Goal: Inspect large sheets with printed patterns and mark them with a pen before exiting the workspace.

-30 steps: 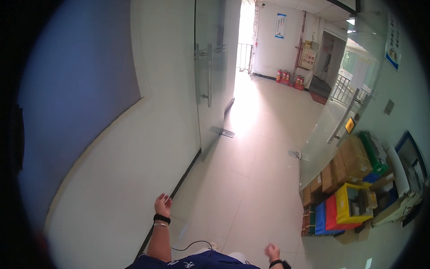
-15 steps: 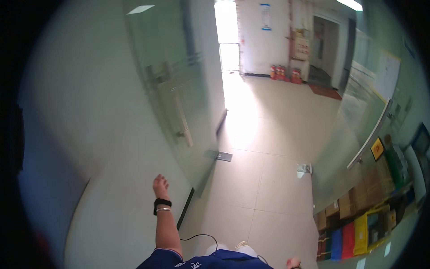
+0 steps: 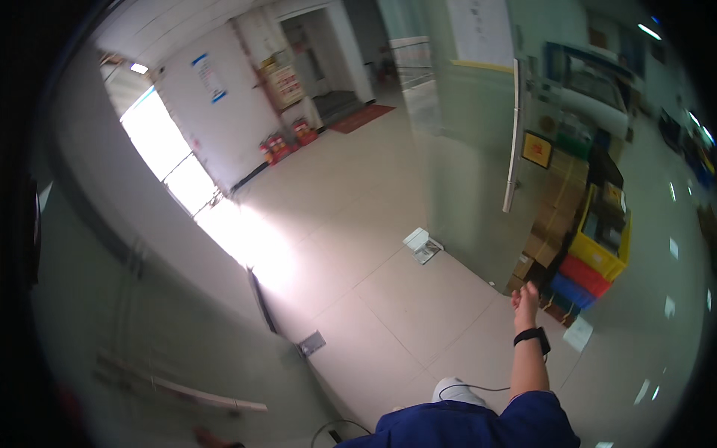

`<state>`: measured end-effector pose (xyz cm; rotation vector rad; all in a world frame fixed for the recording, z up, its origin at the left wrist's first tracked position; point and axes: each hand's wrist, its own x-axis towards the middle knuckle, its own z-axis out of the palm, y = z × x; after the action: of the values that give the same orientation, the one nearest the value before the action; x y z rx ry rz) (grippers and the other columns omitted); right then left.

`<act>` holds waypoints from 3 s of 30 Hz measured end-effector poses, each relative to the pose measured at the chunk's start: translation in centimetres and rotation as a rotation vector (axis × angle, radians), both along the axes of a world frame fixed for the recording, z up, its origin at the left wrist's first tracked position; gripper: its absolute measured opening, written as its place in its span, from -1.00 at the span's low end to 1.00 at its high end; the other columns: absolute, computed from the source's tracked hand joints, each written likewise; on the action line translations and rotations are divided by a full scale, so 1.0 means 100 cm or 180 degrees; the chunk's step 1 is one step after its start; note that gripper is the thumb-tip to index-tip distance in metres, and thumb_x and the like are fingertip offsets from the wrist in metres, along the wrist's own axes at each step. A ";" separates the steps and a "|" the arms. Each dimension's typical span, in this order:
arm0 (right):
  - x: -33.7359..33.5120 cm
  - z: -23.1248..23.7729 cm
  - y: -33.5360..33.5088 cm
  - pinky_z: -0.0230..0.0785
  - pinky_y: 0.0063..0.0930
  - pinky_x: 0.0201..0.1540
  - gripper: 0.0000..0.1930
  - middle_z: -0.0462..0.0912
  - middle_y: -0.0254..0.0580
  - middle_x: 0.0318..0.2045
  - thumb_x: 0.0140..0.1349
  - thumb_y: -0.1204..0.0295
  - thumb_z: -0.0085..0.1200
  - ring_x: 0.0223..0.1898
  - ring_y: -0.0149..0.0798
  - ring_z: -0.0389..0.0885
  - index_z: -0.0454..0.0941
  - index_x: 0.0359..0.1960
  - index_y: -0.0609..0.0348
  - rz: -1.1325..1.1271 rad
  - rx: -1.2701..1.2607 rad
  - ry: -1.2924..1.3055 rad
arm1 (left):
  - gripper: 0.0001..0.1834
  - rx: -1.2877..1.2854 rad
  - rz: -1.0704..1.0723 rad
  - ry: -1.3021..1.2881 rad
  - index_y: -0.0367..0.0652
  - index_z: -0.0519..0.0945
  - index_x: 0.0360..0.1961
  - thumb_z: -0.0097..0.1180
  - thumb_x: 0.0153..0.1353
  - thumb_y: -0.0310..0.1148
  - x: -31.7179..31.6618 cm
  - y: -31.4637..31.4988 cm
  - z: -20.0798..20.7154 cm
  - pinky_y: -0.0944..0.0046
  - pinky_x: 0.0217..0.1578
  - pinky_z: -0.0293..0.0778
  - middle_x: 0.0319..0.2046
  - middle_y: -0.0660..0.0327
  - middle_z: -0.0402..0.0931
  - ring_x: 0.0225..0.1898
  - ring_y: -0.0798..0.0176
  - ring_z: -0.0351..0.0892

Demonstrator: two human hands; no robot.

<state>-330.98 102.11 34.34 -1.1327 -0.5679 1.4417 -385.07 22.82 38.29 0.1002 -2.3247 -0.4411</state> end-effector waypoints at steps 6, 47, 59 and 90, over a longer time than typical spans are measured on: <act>0.043 0.022 0.062 0.38 -0.64 -0.40 -0.57 0.45 -0.43 -0.32 0.21 0.40 -0.01 -0.38 -0.52 0.51 0.29 0.14 -0.10 -0.0839 -0.0179 -0.0118 | -0.53 0.2136 0.0188 0.0105 -0.37 0.32 0.10 0.03 0.25 -0.30 0.107 0.243 0.126 0.15 -0.02 0.41 0.03 -0.10 0.40 -0.03 0.04 0.47; -0.042 0.150 0.205 0.30 -0.24 0.03 -0.31 0.37 0.28 0.06 0.23 0.07 0.00 0.07 0.00 0.41 0.17 0.13 0.51 -0.0705 0.1625 -0.3682 | -0.25 0.2986 -0.0524 -0.0065 -0.45 0.09 0.20 -0.10 0.27 0.02 0.132 0.556 0.103 0.05 0.08 0.26 0.10 -0.26 0.21 0.07 -0.13 0.33; -0.214 0.110 0.105 0.31 -0.23 -0.04 -0.65 0.48 0.25 -0.14 0.27 0.41 -0.07 -0.09 0.15 0.47 0.34 -0.03 0.49 0.1187 0.2809 -0.3438 | -0.11 0.1565 -0.1890 -0.0148 -0.34 -0.35 0.31 -0.21 -0.04 -0.60 0.081 0.657 0.115 -0.04 0.31 -0.28 0.34 -0.14 -0.40 0.37 -0.13 -0.39; -0.463 0.152 0.063 -0.18 0.11 0.27 -0.20 -0.16 0.26 0.32 0.14 0.28 0.09 0.30 0.28 -0.09 -0.10 0.32 0.21 0.1493 0.4224 -0.2914 | -0.02 0.1818 -0.2157 0.0332 -0.41 -0.31 0.30 -0.30 0.23 0.22 0.013 0.765 0.085 -0.12 0.27 -0.45 0.32 -0.21 -0.56 0.36 -0.16 -0.57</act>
<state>-377.28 108.38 49.52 -0.4582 -2.1276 0.4751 -383.79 99.30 46.81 -0.4396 -2.0154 -1.3998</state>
